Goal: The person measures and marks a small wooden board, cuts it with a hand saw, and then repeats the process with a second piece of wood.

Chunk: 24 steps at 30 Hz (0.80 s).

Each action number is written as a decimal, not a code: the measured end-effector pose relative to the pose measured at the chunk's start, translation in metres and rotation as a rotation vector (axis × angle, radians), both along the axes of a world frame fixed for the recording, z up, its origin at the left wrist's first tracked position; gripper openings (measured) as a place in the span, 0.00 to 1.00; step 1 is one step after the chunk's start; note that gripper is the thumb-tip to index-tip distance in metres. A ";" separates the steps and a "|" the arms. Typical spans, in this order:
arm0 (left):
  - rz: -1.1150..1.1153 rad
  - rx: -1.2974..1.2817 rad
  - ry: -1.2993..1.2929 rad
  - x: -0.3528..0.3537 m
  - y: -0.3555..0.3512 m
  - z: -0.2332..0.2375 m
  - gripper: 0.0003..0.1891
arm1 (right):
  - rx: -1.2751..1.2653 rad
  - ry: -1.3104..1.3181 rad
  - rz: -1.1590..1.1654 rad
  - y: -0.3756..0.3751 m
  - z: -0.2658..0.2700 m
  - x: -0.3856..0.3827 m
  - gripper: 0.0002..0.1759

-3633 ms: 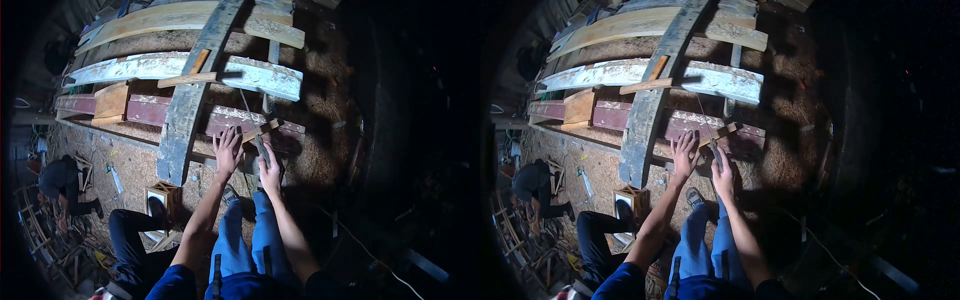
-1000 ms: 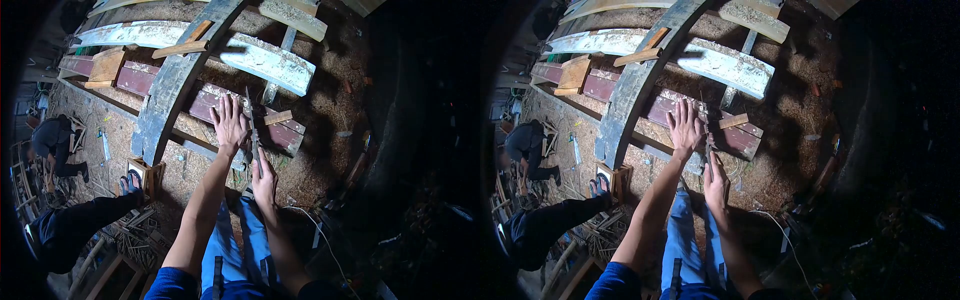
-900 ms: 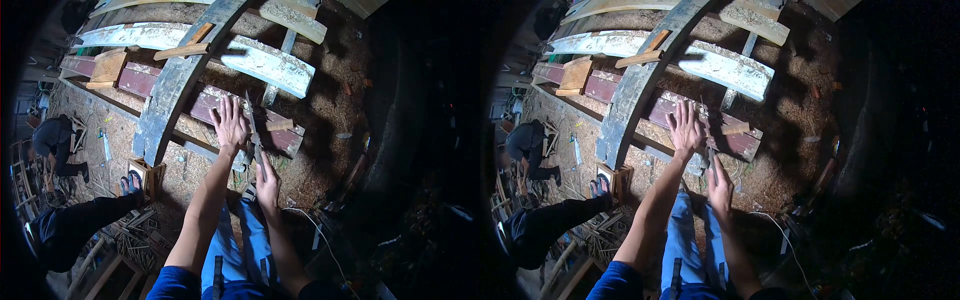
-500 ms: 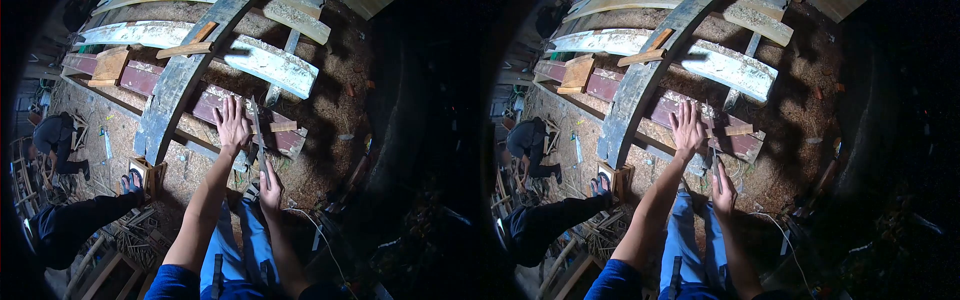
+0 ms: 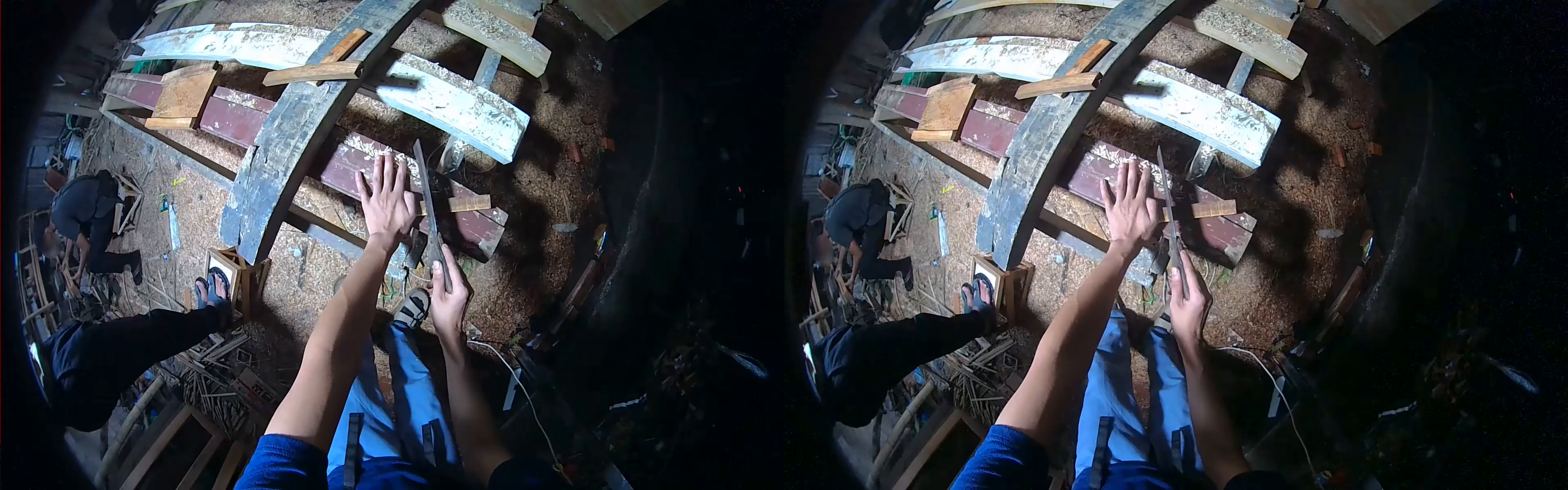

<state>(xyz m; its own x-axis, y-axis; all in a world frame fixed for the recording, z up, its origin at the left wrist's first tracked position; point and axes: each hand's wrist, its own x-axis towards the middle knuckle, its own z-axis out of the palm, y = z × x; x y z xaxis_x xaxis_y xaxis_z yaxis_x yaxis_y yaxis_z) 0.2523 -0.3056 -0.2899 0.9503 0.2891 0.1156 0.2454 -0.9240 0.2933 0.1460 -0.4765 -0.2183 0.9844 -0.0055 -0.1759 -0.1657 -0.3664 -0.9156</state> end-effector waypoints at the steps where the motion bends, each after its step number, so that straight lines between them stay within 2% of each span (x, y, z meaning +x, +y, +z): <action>1: -0.001 0.003 0.017 -0.002 0.000 0.000 0.37 | 0.001 0.003 0.005 0.002 -0.002 0.001 0.21; 3: 0.002 0.008 0.039 -0.001 -0.001 -0.002 0.37 | -0.112 -0.177 0.042 0.004 -0.003 0.002 0.21; 7: -0.004 0.027 0.016 -0.003 0.001 0.000 0.39 | -0.084 -0.199 -0.006 0.009 -0.007 -0.001 0.21; 8: 0.008 -0.010 -0.019 -0.006 0.001 0.000 0.38 | -0.073 -0.054 0.021 0.004 -0.025 -0.007 0.23; 11: -0.034 -0.010 -0.004 -0.023 -0.004 0.016 0.34 | -0.072 -0.176 0.055 0.001 -0.034 -0.005 0.23; 13: -0.155 -0.059 0.079 -0.036 -0.008 0.012 0.33 | -0.096 -0.189 0.082 -0.002 -0.032 -0.007 0.23; 18: -0.224 -0.081 0.036 -0.032 0.002 0.004 0.35 | -0.118 -0.134 0.113 -0.004 -0.025 -0.003 0.24; 24: -0.162 -0.102 0.213 -0.032 -0.004 0.004 0.39 | -0.057 -0.116 0.100 0.000 0.000 0.004 0.23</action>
